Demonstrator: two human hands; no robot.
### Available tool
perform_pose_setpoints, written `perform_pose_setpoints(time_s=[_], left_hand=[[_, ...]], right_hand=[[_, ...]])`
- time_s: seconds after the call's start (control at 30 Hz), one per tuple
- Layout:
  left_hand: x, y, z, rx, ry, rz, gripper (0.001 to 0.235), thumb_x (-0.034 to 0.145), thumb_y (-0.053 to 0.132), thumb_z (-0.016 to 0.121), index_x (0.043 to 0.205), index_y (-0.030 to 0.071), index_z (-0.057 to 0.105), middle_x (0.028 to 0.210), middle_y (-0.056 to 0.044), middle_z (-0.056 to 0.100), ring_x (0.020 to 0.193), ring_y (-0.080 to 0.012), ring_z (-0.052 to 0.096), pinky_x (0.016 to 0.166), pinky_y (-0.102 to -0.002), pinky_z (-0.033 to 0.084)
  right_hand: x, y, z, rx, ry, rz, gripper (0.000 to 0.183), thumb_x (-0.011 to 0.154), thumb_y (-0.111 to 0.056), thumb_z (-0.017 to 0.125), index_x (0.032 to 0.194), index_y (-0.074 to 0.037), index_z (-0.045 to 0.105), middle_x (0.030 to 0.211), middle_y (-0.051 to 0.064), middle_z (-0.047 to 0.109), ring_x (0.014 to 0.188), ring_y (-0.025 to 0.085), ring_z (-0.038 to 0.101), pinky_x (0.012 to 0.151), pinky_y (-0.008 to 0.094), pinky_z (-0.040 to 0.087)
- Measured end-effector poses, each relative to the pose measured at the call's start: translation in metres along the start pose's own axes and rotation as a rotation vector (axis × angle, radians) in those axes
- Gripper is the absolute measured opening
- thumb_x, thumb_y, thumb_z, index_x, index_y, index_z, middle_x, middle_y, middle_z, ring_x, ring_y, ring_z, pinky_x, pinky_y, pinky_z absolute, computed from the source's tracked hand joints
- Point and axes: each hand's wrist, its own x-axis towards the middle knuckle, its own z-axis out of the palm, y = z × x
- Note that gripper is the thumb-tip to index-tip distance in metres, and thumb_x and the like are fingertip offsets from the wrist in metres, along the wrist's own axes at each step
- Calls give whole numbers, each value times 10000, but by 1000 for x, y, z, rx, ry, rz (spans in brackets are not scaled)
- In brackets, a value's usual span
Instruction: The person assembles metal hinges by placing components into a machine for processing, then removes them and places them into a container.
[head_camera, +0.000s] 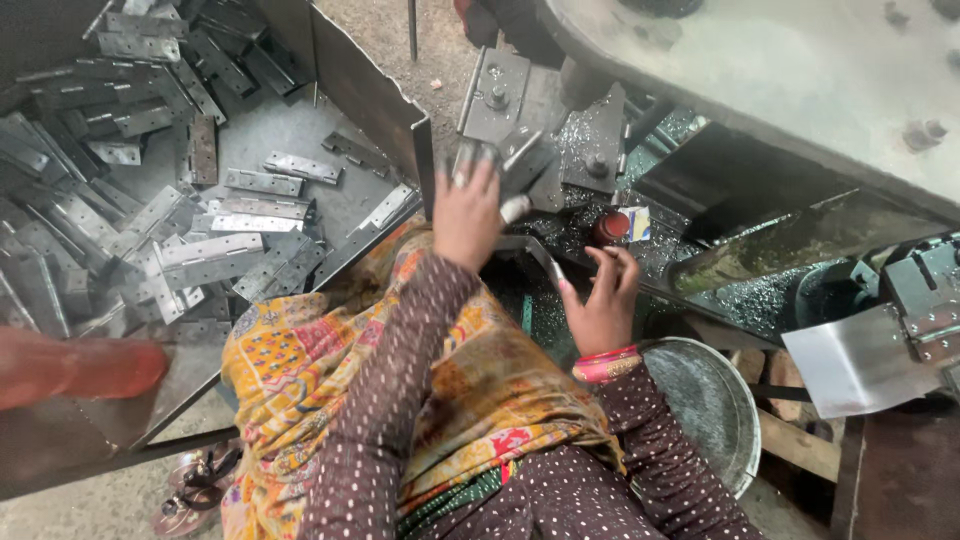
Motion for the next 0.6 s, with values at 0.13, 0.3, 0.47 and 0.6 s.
perform_pose_setpoints(time_s=[0.13, 0.3, 0.47, 0.6], left_hand=[[-13, 34, 2, -119, 90, -16, 401, 909, 156, 581, 1277, 29, 676, 1434, -111, 584, 1440, -290, 472, 1223, -572, 273], [14, 48, 13, -117, 71, -55, 346, 899, 159, 593, 1197, 11, 691, 1389, -128, 610, 1371, -292, 513, 1195, -585, 296], [14, 49, 12, -98, 96, -47, 386, 866, 175, 594, 1189, -10, 696, 1347, -140, 617, 1345, -291, 528, 1180, -587, 299], [8, 52, 14, -106, 38, -49, 346, 915, 160, 594, 1199, -6, 700, 1368, -133, 618, 1349, -292, 533, 1194, -575, 302]], right_hand=[[2, 0, 2, -46, -17, -26, 614, 812, -65, 832, 1352, -48, 540, 1384, 184, 416, 1184, 329, 557, 931, 366, 535], [-8, 23, 12, -160, -47, -55, 670, 812, -147, 845, 1382, -52, 506, 1392, 203, 455, 1245, 399, 570, 1003, 460, 529], [-34, 63, 52, -275, -554, 293, 909, 722, -361, 870, 1435, -55, 397, 1309, 300, 550, 1032, 501, 642, 846, 542, 536], [-35, 75, 54, -345, -671, 320, 700, 841, -446, 805, 1285, -37, 451, 1003, 291, 702, 946, 508, 677, 797, 568, 541]])
